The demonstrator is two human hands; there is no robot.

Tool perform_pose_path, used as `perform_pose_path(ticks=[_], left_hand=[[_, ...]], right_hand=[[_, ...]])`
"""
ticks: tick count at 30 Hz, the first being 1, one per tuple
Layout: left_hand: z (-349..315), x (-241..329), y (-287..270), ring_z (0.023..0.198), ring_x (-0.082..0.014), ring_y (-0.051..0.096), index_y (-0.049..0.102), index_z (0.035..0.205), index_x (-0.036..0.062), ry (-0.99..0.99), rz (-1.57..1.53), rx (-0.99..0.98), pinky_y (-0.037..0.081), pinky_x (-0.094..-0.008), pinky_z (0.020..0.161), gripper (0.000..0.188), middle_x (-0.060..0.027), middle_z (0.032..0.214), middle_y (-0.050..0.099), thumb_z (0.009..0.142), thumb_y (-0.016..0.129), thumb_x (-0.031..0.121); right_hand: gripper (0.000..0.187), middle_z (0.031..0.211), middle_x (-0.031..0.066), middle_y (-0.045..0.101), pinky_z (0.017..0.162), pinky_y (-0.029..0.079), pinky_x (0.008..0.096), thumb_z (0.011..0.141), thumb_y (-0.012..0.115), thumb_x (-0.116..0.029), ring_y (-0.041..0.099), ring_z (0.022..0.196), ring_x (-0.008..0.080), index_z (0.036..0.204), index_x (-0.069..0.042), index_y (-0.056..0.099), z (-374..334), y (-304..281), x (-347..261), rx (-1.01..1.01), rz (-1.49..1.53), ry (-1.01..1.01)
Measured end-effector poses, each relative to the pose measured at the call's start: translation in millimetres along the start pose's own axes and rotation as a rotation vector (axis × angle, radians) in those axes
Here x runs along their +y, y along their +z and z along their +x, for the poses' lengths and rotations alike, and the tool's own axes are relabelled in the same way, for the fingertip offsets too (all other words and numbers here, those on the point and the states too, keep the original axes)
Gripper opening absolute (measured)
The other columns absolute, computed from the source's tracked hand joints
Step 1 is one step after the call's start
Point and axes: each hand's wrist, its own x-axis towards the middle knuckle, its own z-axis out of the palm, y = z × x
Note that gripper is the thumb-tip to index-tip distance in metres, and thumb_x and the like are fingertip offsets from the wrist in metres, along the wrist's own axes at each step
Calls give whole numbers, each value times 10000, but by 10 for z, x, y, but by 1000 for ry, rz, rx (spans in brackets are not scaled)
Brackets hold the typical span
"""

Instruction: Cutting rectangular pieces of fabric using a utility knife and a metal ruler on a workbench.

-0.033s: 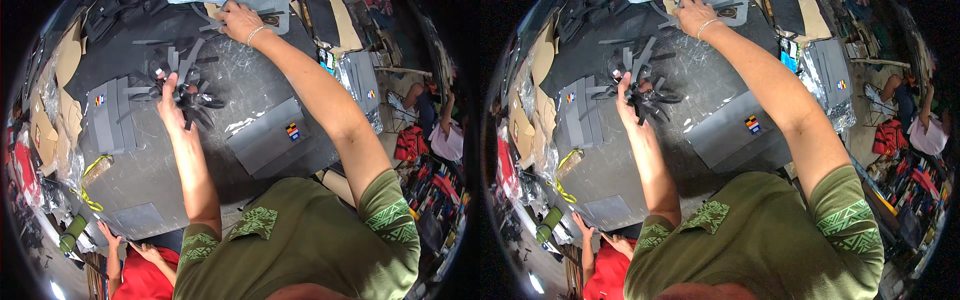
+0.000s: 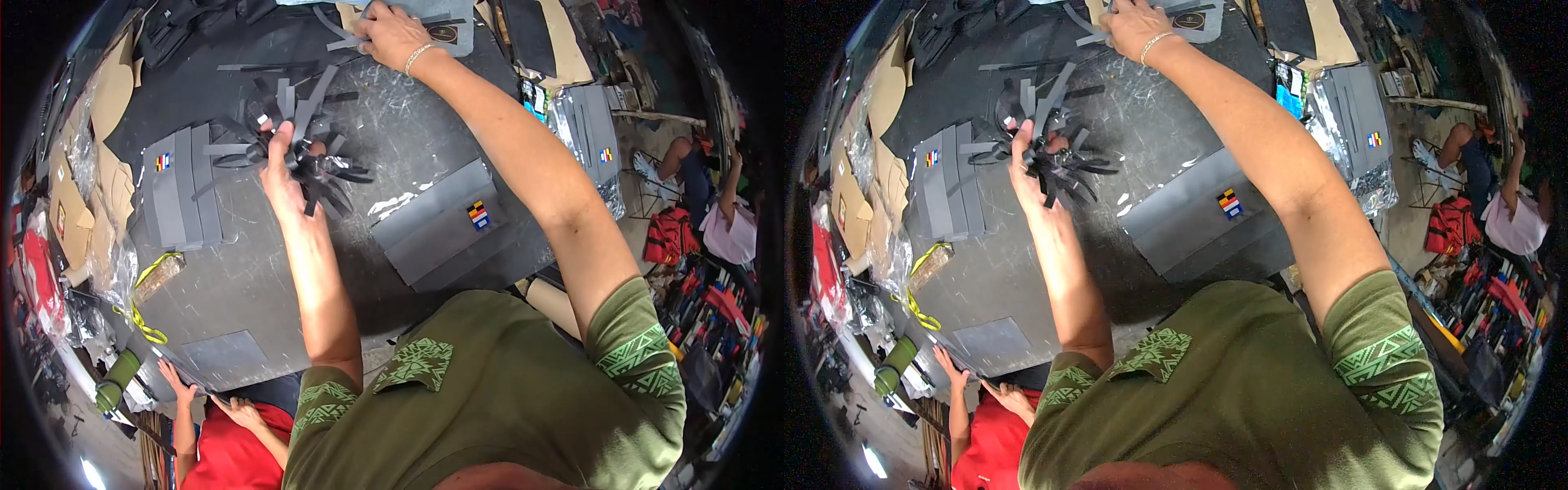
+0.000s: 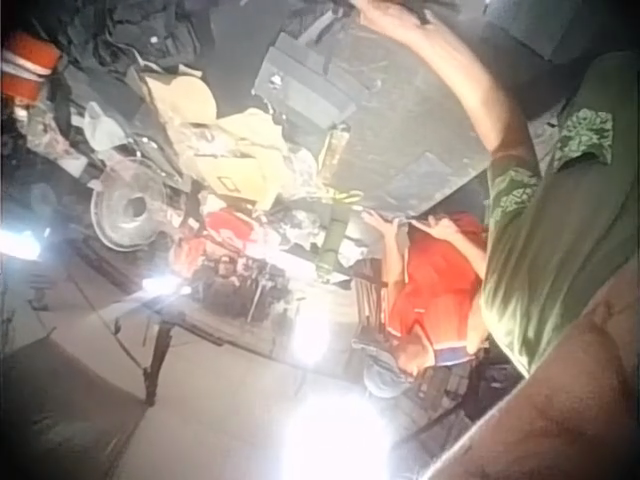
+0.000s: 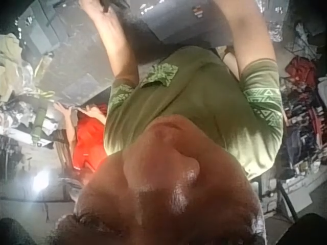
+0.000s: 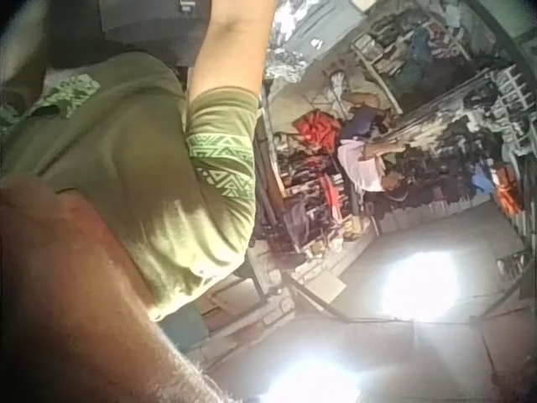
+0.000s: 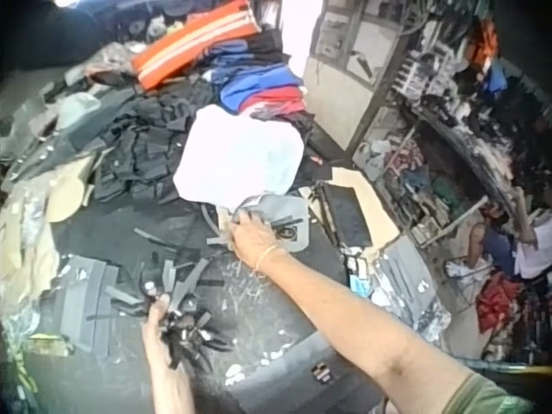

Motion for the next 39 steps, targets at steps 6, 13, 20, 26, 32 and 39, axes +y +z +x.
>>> perform_pose_path(ticks=[6, 13, 20, 26, 32, 39], left_hand=[[-251, 7, -130, 611, -158, 542, 593, 1062, 172, -221, -229, -165, 409, -262, 504, 203, -80, 835, 640, 904, 687, 86], [-276, 117, -394, 562, -111, 461, 644, 946, 180, -288, -277, -245, 371, -231, 490, 118, -20, 856, 629, 874, 722, 130], [-905, 183, -7, 586, -109, 504, 633, 987, 183, -251, -221, -279, 392, -232, 496, 144, -18, 816, 630, 878, 714, 131], [-1615, 34, -41, 618, -106, 521, 609, 1061, 181, -267, -159, -323, 399, -234, 495, 223, 3, 818, 602, 871, 700, 105], [-2250, -238, -313, 653, -114, 539, 587, 1049, 209, -226, -311, -386, 418, -241, 508, 186, -11, 857, 616, 912, 647, 99], [-3457, -543, -773, 727, -184, 592, 581, 1114, 157, -35, -540, -151, 473, -292, 519, 274, -82, 973, 633, 876, 670, 53]], right_hand=[[234, 1080, 179, 608, 924, 484, 495, 917, 582, -193, 570, 1089, 374, 1105, -62, 625, -55, -69, 5, 170, -13, -41], [95, 762, 104, 558, 652, 472, 326, 945, 607, -93, 578, 698, 182, 920, -18, 554, -419, -971, 72, 318, 730, 215], [189, 949, 116, 672, 770, 529, 284, 904, 714, -52, 669, 857, 171, 984, 21, 559, -1489, -964, 838, 778, 1379, 499], [94, 1000, 134, 629, 694, 530, 308, 970, 589, -5, 614, 838, 181, 978, -12, 496, -2716, -1057, 1135, 777, 1705, 785], [125, 998, 123, 678, 706, 556, 341, 949, 610, 1, 648, 815, 180, 930, -52, 499, -3391, -1005, 1647, 721, 1768, 767], [158, 983, 126, 657, 729, 549, 324, 941, 635, -1, 632, 838, 177, 955, -55, 488, -3425, -1028, 1534, 360, 1887, 579]])
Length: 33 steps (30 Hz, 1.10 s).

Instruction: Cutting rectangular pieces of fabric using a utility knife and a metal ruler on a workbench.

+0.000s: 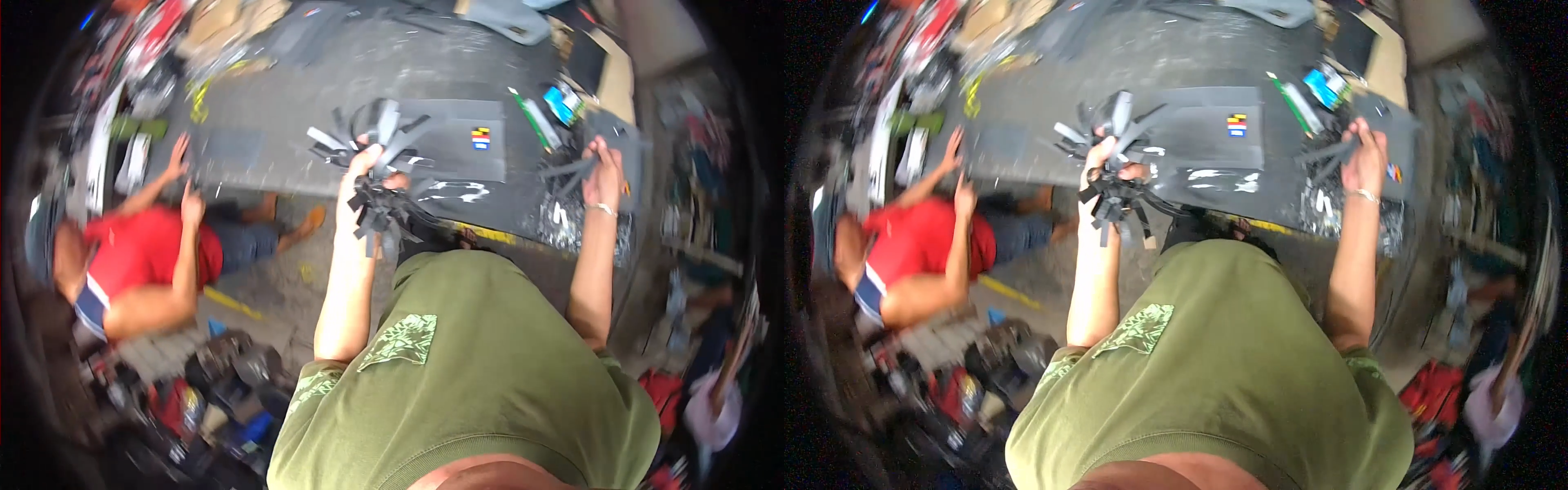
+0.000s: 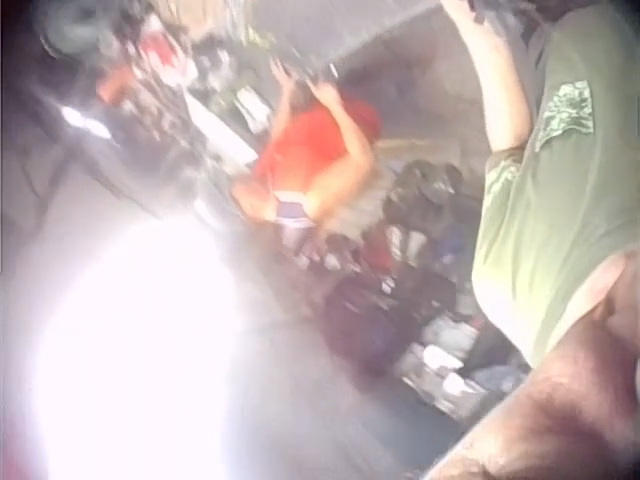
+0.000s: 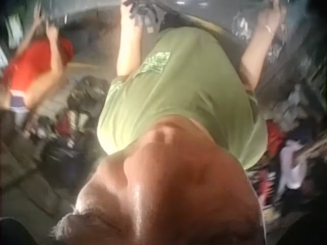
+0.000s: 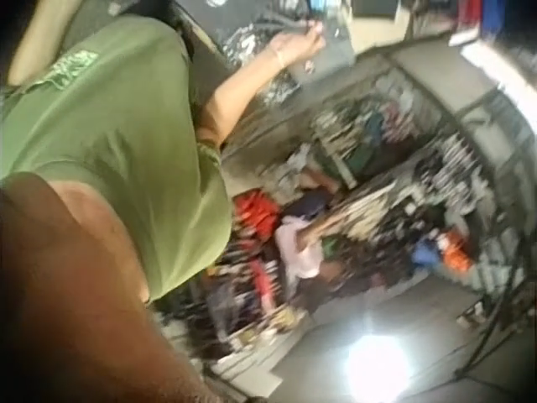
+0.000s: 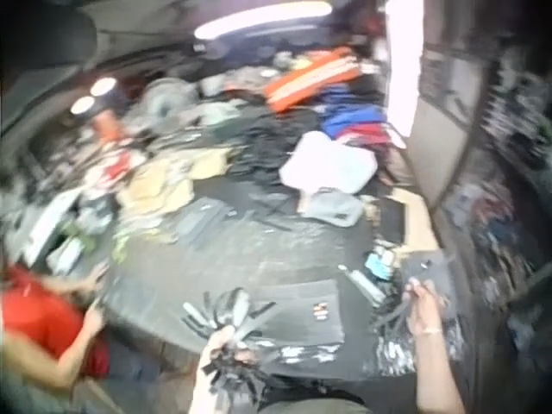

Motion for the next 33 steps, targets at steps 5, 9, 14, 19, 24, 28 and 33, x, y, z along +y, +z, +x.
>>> perform_pose_path(ticks=[5, 9, 14, 19, 24, 28, 33], left_hand=[[-820, 57, -339, 672, -190, 574, 556, 1127, 141, 248, -92, 40, 468, -302, 502, 297, -100, 961, 626, 877, 676, 37], [-1552, 291, -744, 728, -165, 576, 553, 1108, 165, 492, -92, 60, 455, -276, 519, 271, -57, 935, 621, 889, 675, 63], [-2395, 497, -1183, 712, -142, 538, 630, 1119, 188, 739, -196, 61, 452, -267, 557, 220, -52, 918, 635, 935, 640, 69], [-3325, 915, -1780, 707, -127, 516, 624, 1035, 134, 941, -255, 147, 451, -259, 580, 114, -45, 844, 601, 929, 641, 97], [-4208, 1463, -2459, 713, -128, 538, 616, 1050, 150, 1020, -317, 109, 463, -253, 575, 135, -30, 873, 621, 938, 617, 75], [-4936, 1907, -2955, 631, -144, 527, 591, 988, 125, 1117, -301, 244, 453, -260, 560, 101, -45, 803, 586, 919, 663, 117], [-5528, 2519, -3746, 583, -116, 520, 595, 992, 83, 1128, -195, 407, 451, -265, 530, 109, -23, 759, 577, 933, 666, 142]], right_hand=[[65, 990, 88, 640, 741, 523, 301, 980, 612, -58, 596, 860, 162, 996, -38, 553, -35, 267, 412, -292, -9, 179], [56, 1005, 83, 643, 721, 524, 309, 980, 604, -45, 600, 869, 162, 1026, -42, 572, -450, 908, 850, -508, -28, 316], [85, 1010, 105, 649, 707, 530, 307, 964, 618, -41, 608, 854, 165, 946, -40, 535, -1310, 1576, 1334, -741, -147, 361], [92, 1008, 107, 648, 708, 549, 276, 952, 619, -34, 620, 832, 149, 979, -25, 531, -2657, 2099, 1734, -925, -189, 590], [103, 974, 47, 652, 704, 541, 248, 953, 633, -74, 620, 784, 103, 1017, -49, 557, -4225, 2414, 2222, -1147, -333, 737], [139, 943, 31, 644, 703, 536, 236, 949, 647, -90, 610, 774, 96, 1053, -48, 565, -5467, 2490, 2685, -1276, -356, 814], [192, 943, 33, 633, 739, 512, 261, 927, 663, -28, 611, 823, 127, 1050, -101, 535, -6478, 2537, 3316, -1257, -410, 1036]])
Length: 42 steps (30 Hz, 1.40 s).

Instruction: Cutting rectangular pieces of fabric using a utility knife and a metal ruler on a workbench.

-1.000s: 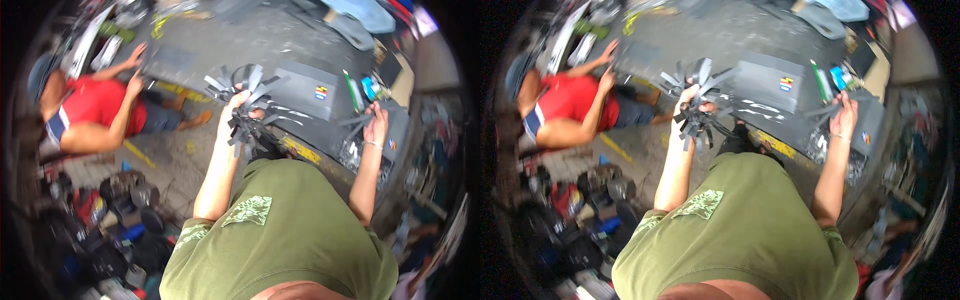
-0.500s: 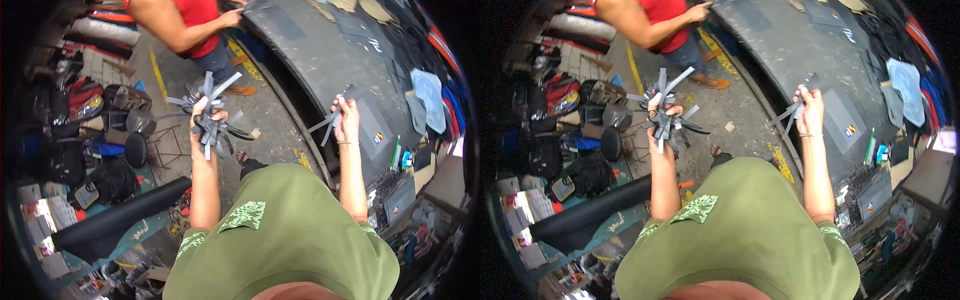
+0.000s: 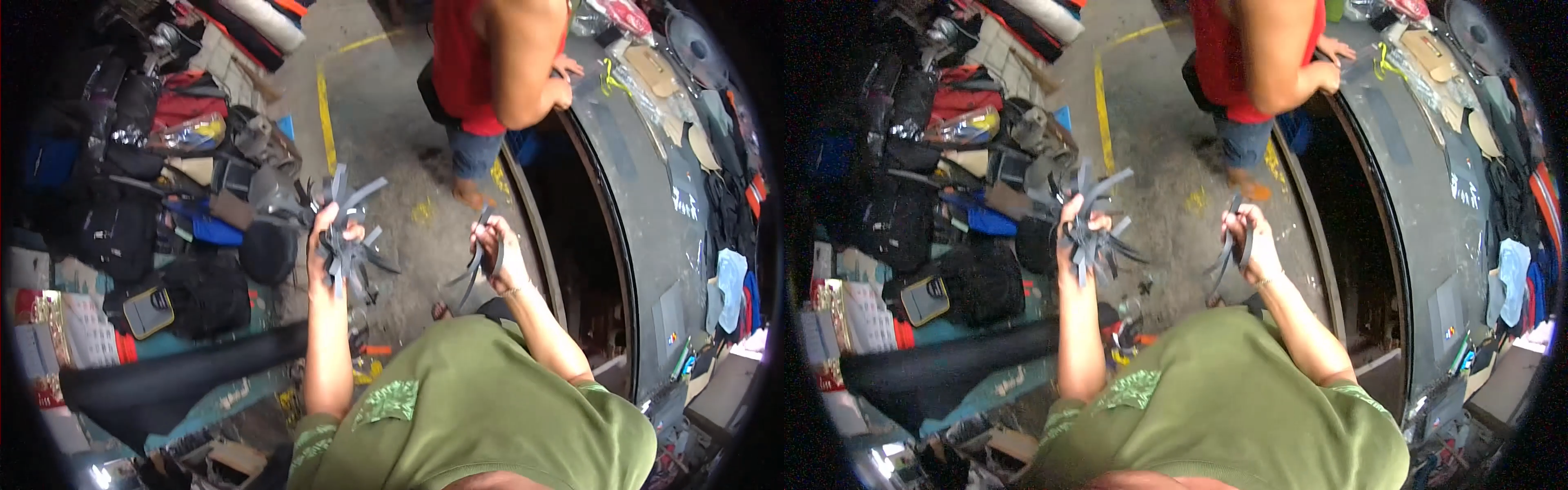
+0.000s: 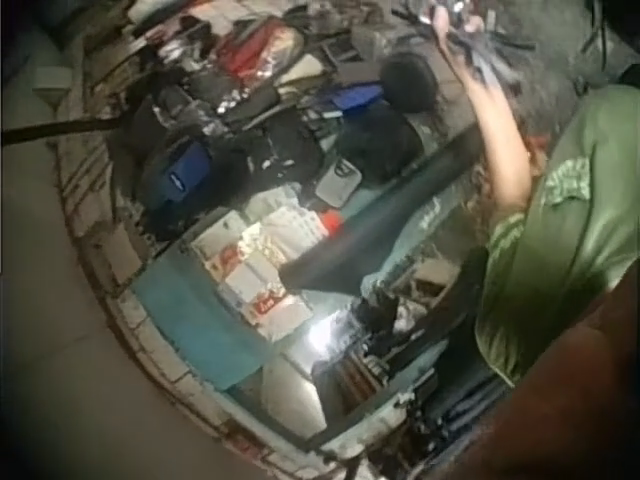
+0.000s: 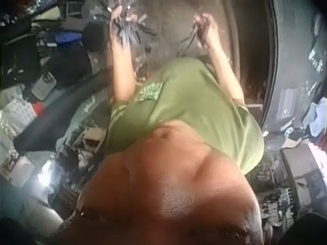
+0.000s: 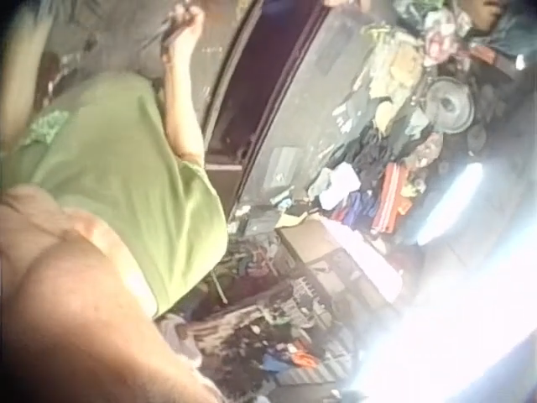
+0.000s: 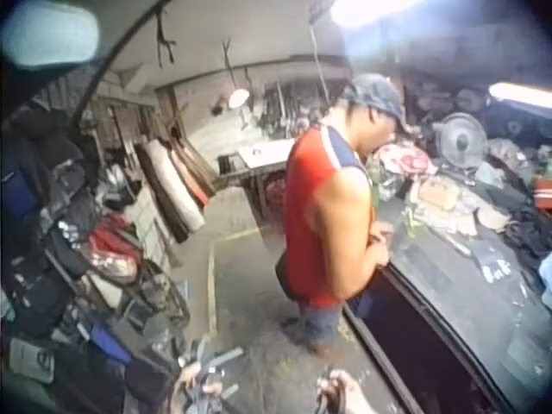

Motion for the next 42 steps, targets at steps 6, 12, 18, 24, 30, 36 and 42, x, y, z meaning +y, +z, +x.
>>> perform_pose_path(ticks=[6, 12, 18, 24, 30, 36, 42], left_hand=[[655, 647, -294, 602, -156, 528, 588, 956, 36, 15, -117, 105, 459, -263, 534, 172, -98, 801, 600, 916, 693, 166], [1679, 1016, -719, 573, -203, 539, 573, 1006, 40, -120, -342, 105, 476, -295, 514, 219, -141, 802, 566, 911, 696, 194], [2191, 1644, -605, 778, -196, 525, 539, 1036, 11, 120, -338, 139, 457, -316, 605, 236, -105, 813, 515, 916, 690, 147], [3145, 2457, -805, 661, -176, 512, 529, 884, 50, 91, -374, 165, 443, -277, 534, 228, -65, 741, 501, 933, 680, 214], [4629, 3140, -730, 570, -160, 485, 531, 851, 75, -163, -209, 54, 421, -263, 470, 294, -47, 695, 501, 921, 691, 312], [6753, 3481, -306, 621, -173, 470, 559, 1013, 126, -89, -123, 89, 418, -277, 504, 210, -55, 732, 499, 891, 724, 173], [8629, 3309, 663, 630, -149, 485, 567, 1004, 126, -382, 128, -123, 430, -274, 546, 182, -24, 759, 513, 898, 710, 162]], right_hand=[[170, 961, 39, 663, 742, 502, 256, 926, 686, -48, 627, 831, 125, 1033, -98, 565, 531, 619, 211, -158, -71, -26], [184, 921, 28, 650, 679, 522, 284, 916, 712, -89, 637, 804, 135, 987, -117, 544, 1706, 1037, 413, -158, -84, -6], [193, 911, 25, 610, 772, 532, 300, 923, 689, -42, 631, 823, 160, 1051, -60, 546, 3285, 2184, 514, -247, 33, -118], [71, 793, 3, 589, 710, 452, 245, 952, 621, -27, 568, 771, 94, 957, -54, 556, 4253, 3465, 324, -335, -211, -83], [81, 891, 19, 626, 780, 470, 260, 948, 649, -68, 590, 825, 121, 971, -75, 571, 5468, 3766, 268, -366, -237, -141], [103, 847, 6, 602, 733, 474, 261, 943, 662, -97, 589, 800, 116, 975, -74, 567, 6562, 3889, 22, -93, -353, -192], [123, 825, 19, 595, 706, 473, 278, 906, 673, -79, 574, 755, 120, 967, -60, 569, 7168, 3647, -483, 298, -128, -345]])
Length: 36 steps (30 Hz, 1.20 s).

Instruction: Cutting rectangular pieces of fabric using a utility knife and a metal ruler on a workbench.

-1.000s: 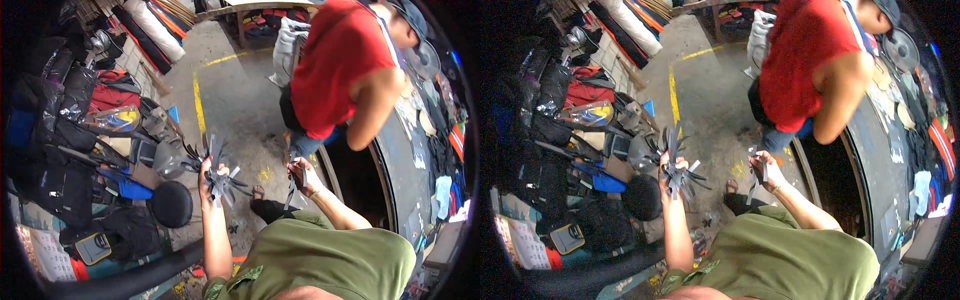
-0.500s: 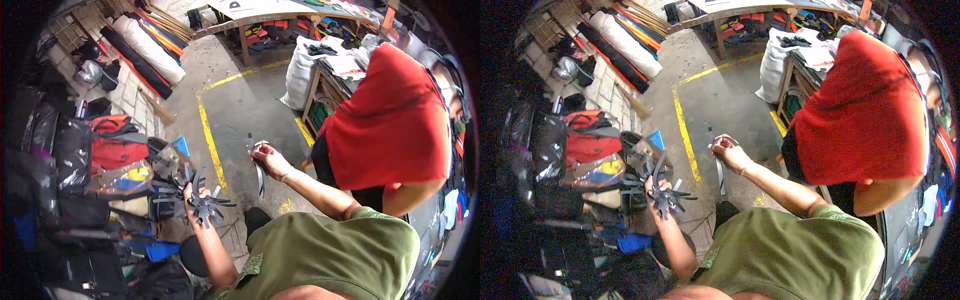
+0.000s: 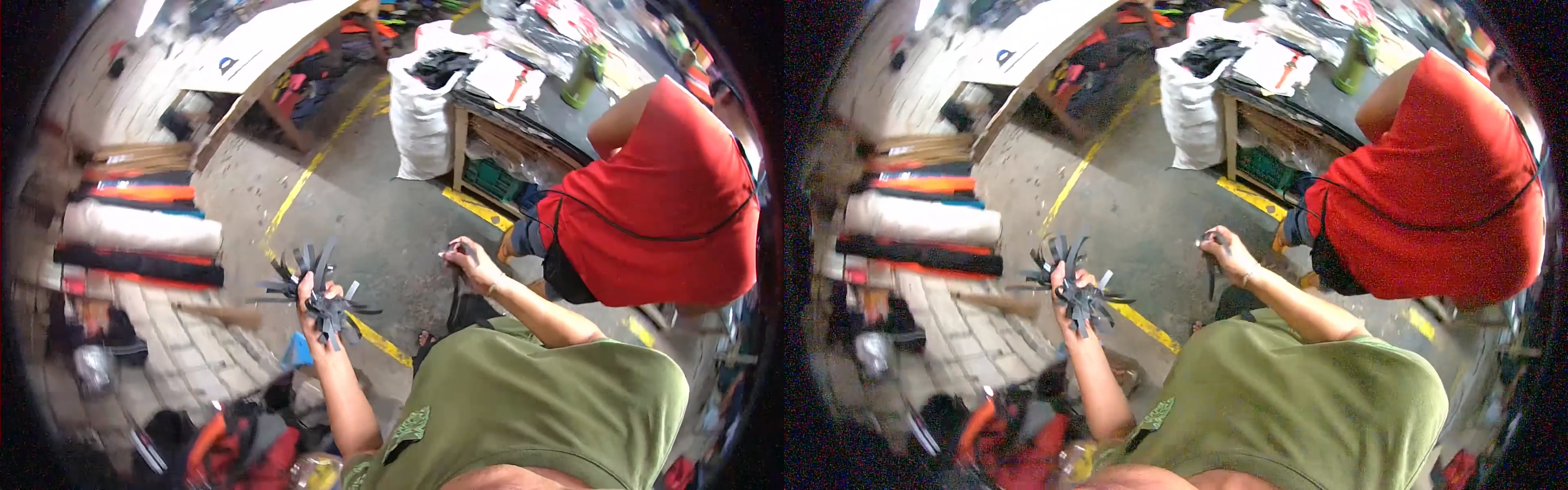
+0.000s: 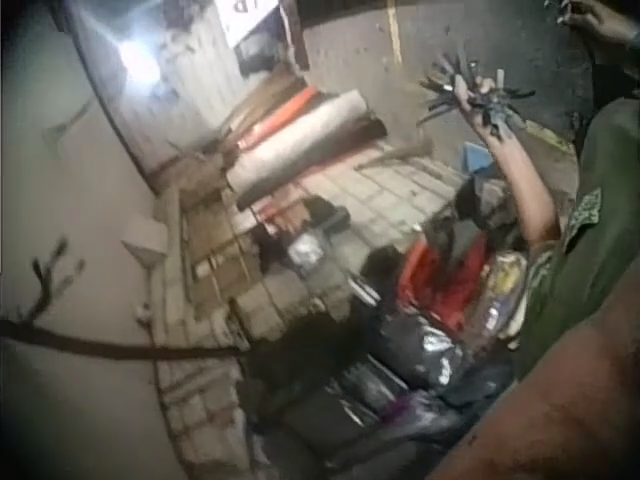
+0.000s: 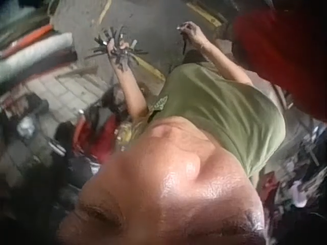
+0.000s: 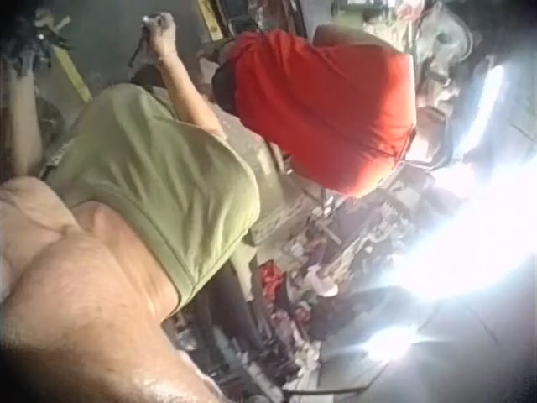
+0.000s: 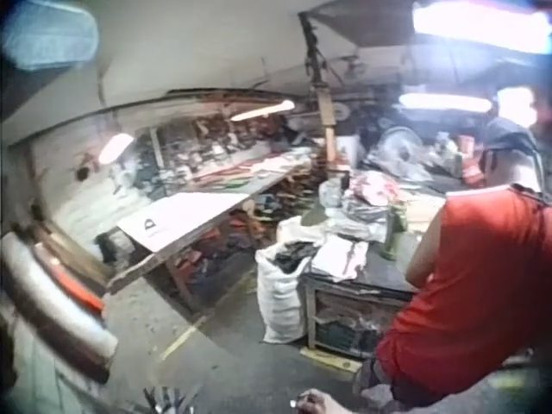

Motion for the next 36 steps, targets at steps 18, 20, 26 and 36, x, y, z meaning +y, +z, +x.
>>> perform_pose_path(ticks=[18, 20, 26, 36], left_hand=[[4913, -1125, 3579, 652, -185, 593, 569, 1019, 44, -588, 275, -487, 500, -298, 544, 171, -113, 795, 623, 921, 686, 121], [5567, -1334, 4048, 612, -179, 612, 586, 994, 70, -599, 373, -466, 515, -305, 522, 172, -98, 770, 641, 888, 717, 106], [7407, -2322, 5370, 581, -189, 646, 676, 989, 55, -244, 1063, -650, 524, -309, 511, 267, -59, 766, 686, 799, 786, 207], [9296, -4440, 6226, 979, -416, 660, 692, 980, -40, 635, 1957, -1338, 519, -478, 847, 613, -269, 1039, 675, 717, 794, 503]], right_hand=[[164, 805, 21, 608, 737, 450, 251, 935, 631, -52, 586, 783, 116, 860, -87, 489, 3078, -759, -1445, 455, 221, -89], [154, 808, 17, 600, 775, 457, 246, 941, 626, -51, 594, 807, 114, 867, -75, 494, 3319, -897, -1553, 486, 221, -155], [114, 879, 16, 624, 718, 479, 249, 952, 639, -78, 607, 789, 111, 944, -96, 527, 3582, -1043, -1906, 758, 225, -163], [131, 964, 58, 650, 681, 495, 275, 945, 621, -45, 615, 811, 135, 966, -100, 504, 3928, -816, -2127, 1347, 476, -149]])
